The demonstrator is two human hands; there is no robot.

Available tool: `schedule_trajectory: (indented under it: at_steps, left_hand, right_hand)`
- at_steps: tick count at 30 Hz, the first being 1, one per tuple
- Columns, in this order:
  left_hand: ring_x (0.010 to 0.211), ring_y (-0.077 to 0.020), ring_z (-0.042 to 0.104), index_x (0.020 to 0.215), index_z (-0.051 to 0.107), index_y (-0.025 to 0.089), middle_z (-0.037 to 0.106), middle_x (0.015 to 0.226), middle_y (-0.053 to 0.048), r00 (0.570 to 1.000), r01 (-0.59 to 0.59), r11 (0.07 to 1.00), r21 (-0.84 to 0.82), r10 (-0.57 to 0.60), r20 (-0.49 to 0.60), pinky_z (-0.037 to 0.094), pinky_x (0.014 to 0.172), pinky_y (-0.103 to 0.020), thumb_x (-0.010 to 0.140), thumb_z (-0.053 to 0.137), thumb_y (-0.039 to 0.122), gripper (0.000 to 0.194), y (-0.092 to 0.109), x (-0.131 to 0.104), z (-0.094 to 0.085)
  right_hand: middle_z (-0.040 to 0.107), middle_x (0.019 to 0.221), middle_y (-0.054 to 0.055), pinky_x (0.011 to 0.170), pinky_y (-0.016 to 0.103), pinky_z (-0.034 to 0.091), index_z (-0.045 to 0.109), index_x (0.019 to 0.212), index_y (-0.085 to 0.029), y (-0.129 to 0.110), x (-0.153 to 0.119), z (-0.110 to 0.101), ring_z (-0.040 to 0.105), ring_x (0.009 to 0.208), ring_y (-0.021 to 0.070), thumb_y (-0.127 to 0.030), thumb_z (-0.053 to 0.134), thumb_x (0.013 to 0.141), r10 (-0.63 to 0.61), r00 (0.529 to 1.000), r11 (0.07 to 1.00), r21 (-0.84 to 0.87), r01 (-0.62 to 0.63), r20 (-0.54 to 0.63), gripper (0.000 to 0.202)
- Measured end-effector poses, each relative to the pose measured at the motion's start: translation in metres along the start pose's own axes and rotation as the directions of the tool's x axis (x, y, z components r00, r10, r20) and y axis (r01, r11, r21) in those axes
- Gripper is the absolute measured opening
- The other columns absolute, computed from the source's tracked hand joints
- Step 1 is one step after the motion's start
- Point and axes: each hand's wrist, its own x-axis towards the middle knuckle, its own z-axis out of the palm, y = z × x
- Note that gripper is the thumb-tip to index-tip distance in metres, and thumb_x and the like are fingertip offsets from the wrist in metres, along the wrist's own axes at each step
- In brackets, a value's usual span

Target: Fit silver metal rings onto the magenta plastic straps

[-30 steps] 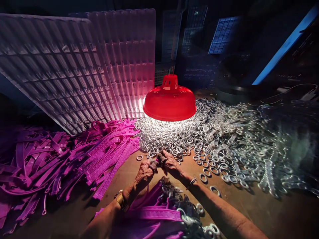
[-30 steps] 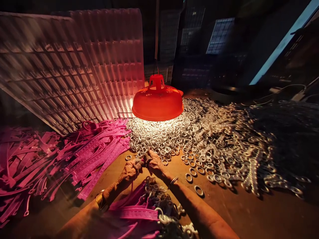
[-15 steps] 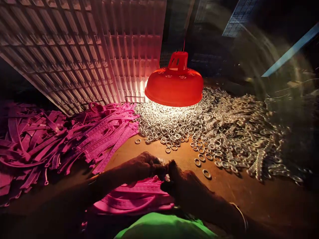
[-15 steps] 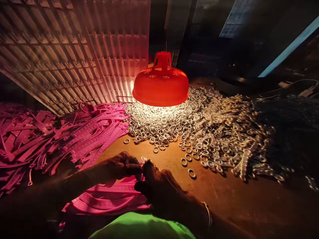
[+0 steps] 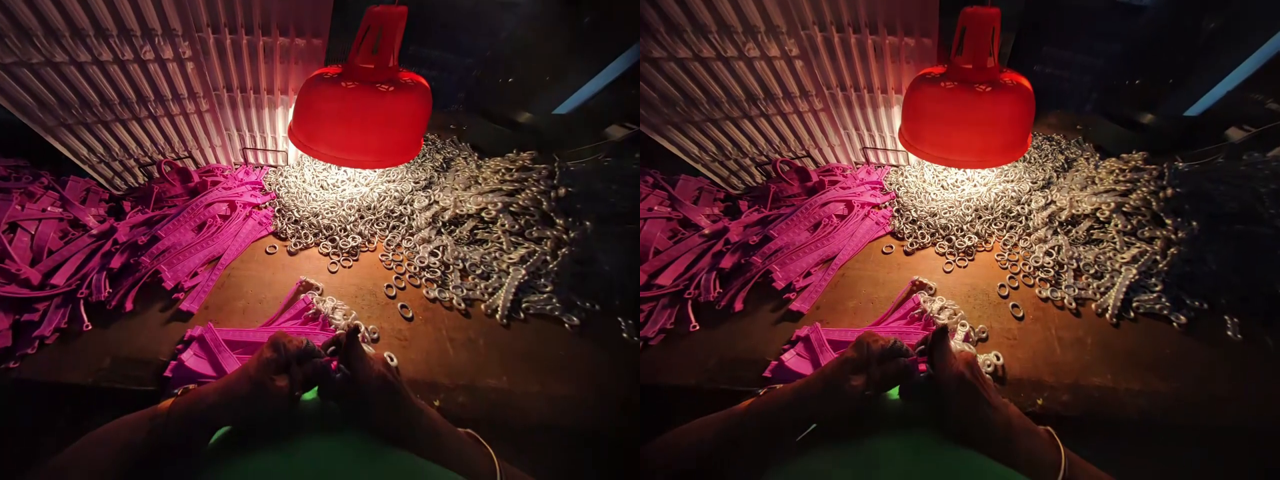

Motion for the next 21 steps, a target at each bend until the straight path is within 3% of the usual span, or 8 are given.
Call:
schedule_trajectory:
  at_steps: [2,5,9,13,18,21]
  left_hand:
    - [0.052,-0.0081,0.040,0.061,0.060,0.011,0.050,0.056,0.000,0.997,0.044,0.998,-0.051,-0.047,-0.055,0.029,0.048,-0.022,0.076,0.065,0.047,0.039,-0.002,0.001,0.001]
    - [0.051,-0.0080,0.040,0.058,0.057,0.012,0.047,0.055,0.001,0.990,0.125,0.980,-0.158,-0.135,-0.052,0.027,0.047,-0.022,0.071,0.070,0.048,0.040,-0.011,0.006,0.000]
    - [0.050,-0.0066,0.038,0.057,0.053,0.011,0.044,0.055,0.002,0.989,0.150,0.948,-0.282,-0.140,0.057,0.026,0.047,-0.022,0.073,0.070,0.047,0.042,-0.020,0.010,-0.003]
    - [0.048,-0.0055,0.032,0.059,0.052,0.013,0.038,0.054,0.004,0.990,0.141,0.933,-0.330,-0.124,0.073,0.024,0.046,-0.021,0.078,0.065,0.044,0.039,-0.013,0.010,-0.002]
    - [0.054,-0.0108,0.037,0.055,0.053,0.015,0.040,0.056,0.001,0.995,-0.071,0.997,-0.038,0.068,-0.067,0.034,0.052,-0.026,0.080,0.056,0.049,0.042,-0.010,0.017,-0.007]
    - [0.058,-0.0139,0.042,0.058,0.062,0.017,0.049,0.059,-0.002,0.964,-0.206,0.944,0.260,0.241,-0.112,0.035,0.052,-0.027,0.078,0.061,0.042,0.032,-0.023,0.029,-0.010]
  right_hand:
    - [0.062,0.071,0.003,0.046,0.023,0.028,0.039,0.106,-0.018,0.002,0.002,0.000,0.049,0.053,0.0112,-0.029,0.041,0.089,0.039,0.998,0.997,0.059,-0.041,0.042,0.020]
    - [0.058,0.070,0.003,0.047,0.023,0.028,0.040,0.092,-0.018,-0.001,0.006,-0.002,0.046,0.053,0.0110,-0.027,0.042,0.084,0.078,0.991,0.994,0.064,-0.085,0.107,0.012]
    - [0.051,0.063,-0.001,0.046,0.021,0.024,0.040,0.085,-0.019,-0.011,0.014,-0.009,0.037,0.050,0.0084,-0.019,0.047,0.078,0.098,0.977,0.994,-0.066,-0.087,0.191,0.010]
    - [0.053,0.063,0.000,0.046,0.021,0.022,0.045,0.087,-0.017,-0.026,0.022,-0.022,0.037,0.049,0.0078,-0.014,0.046,0.082,0.149,0.966,0.973,-0.207,-0.105,0.211,0.007]
    - [0.057,0.069,-0.001,0.049,0.022,0.025,0.048,0.099,-0.018,-0.037,0.021,-0.037,0.040,0.052,0.0086,-0.020,0.053,0.085,0.121,0.982,0.944,-0.323,-0.068,0.147,0.015]
    - [0.057,0.069,-0.002,0.050,0.021,0.028,0.050,0.099,-0.019,-0.025,0.017,-0.039,0.043,0.052,0.0089,-0.026,0.054,0.085,0.045,0.998,0.941,-0.336,-0.027,0.045,0.016]
